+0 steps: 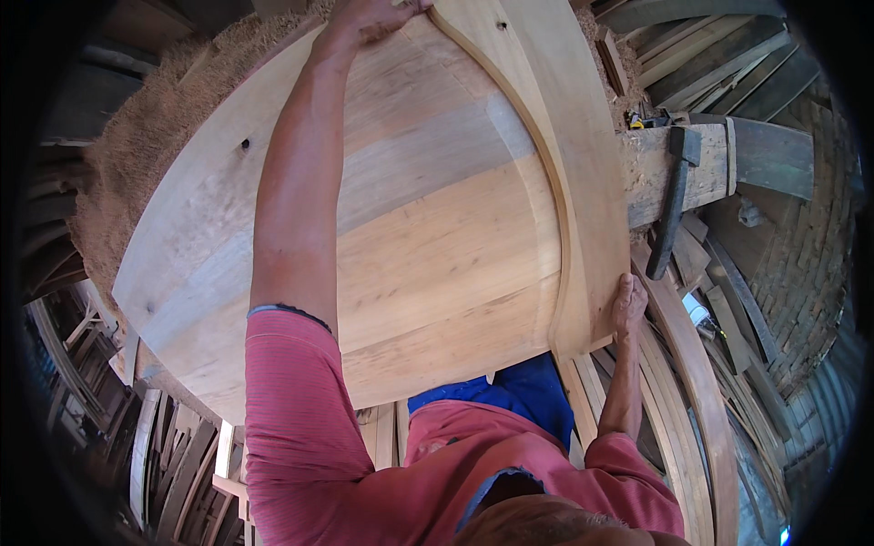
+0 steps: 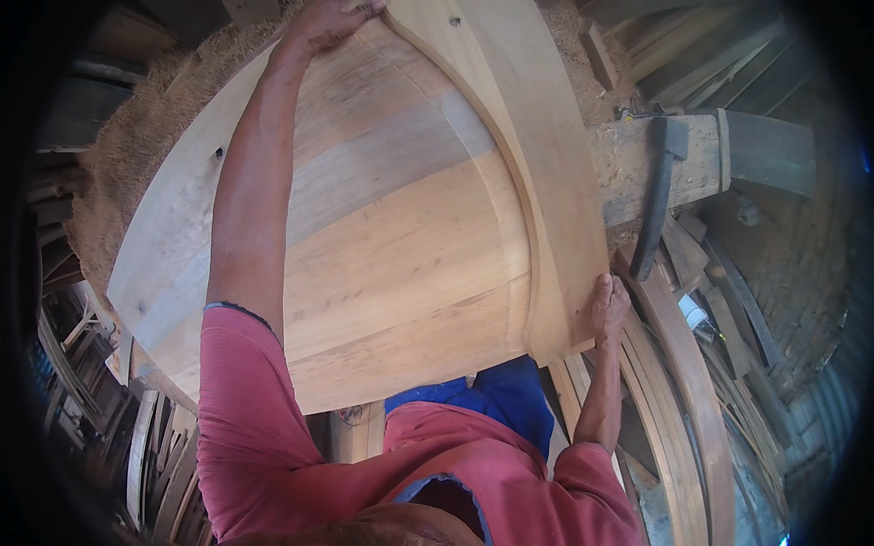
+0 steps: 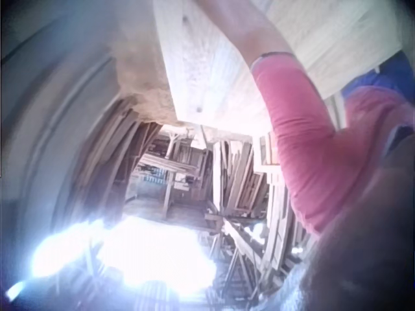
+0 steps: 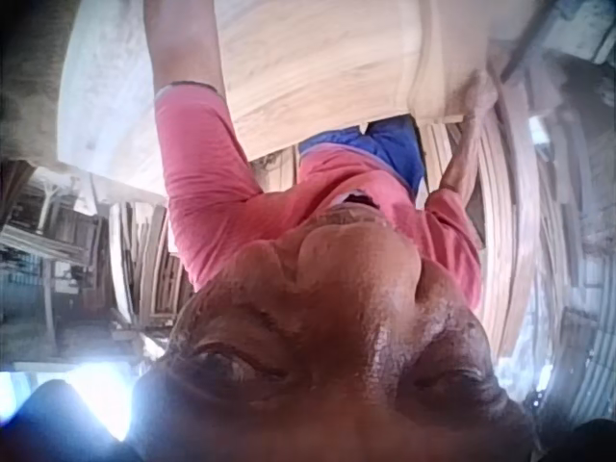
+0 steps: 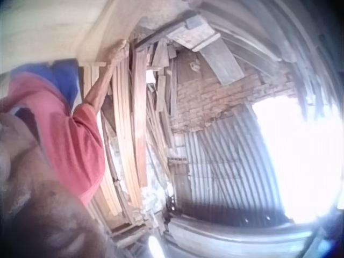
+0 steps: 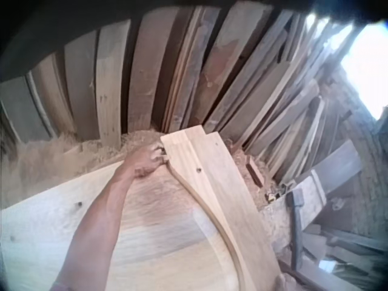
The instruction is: The person carves and smooths a large curved wooden board using a chisel and mallet, then a hand plane. They repeatedly reposition the board and use their bare foot to hold it steady while chiseling.
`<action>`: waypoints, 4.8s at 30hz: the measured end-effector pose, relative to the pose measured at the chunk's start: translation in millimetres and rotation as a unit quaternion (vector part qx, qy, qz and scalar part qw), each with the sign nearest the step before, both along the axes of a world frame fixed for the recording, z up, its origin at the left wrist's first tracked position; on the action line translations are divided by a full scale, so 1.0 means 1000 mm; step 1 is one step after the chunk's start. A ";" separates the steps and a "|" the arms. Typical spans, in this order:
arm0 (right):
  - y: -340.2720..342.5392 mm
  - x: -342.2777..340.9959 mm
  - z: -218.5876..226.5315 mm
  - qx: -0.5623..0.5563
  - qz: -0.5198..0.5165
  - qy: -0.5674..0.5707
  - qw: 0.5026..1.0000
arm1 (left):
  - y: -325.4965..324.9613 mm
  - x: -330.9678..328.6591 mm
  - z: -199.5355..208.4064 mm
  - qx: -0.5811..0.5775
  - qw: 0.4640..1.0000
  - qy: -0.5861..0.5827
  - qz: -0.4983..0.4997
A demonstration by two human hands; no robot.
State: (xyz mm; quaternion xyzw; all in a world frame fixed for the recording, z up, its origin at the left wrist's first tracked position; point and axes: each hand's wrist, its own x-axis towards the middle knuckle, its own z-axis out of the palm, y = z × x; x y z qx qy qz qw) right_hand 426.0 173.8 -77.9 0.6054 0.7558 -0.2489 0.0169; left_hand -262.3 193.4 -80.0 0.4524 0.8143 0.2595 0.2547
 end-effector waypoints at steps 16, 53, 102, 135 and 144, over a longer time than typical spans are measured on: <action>0.120 -0.044 0.042 0.224 0.123 -0.147 0.956 | -0.007 -0.023 -0.022 0.054 0.993 0.099 -0.021; -0.212 0.077 0.153 -0.331 -0.005 -0.231 0.915 | 0.018 -0.067 -0.071 0.008 0.998 -0.042 -0.050; -0.217 0.088 0.131 -0.227 -0.005 -0.209 0.951 | 0.009 -0.030 -0.038 -0.054 0.994 0.081 -0.056; 0.165 0.009 0.054 0.058 -0.034 -0.002 0.998 | -0.012 0.019 -0.037 -0.042 0.981 0.188 0.011; 0.131 -0.014 0.014 0.326 0.088 -0.101 0.936 | -0.022 0.062 -0.024 -0.064 0.977 0.201 0.034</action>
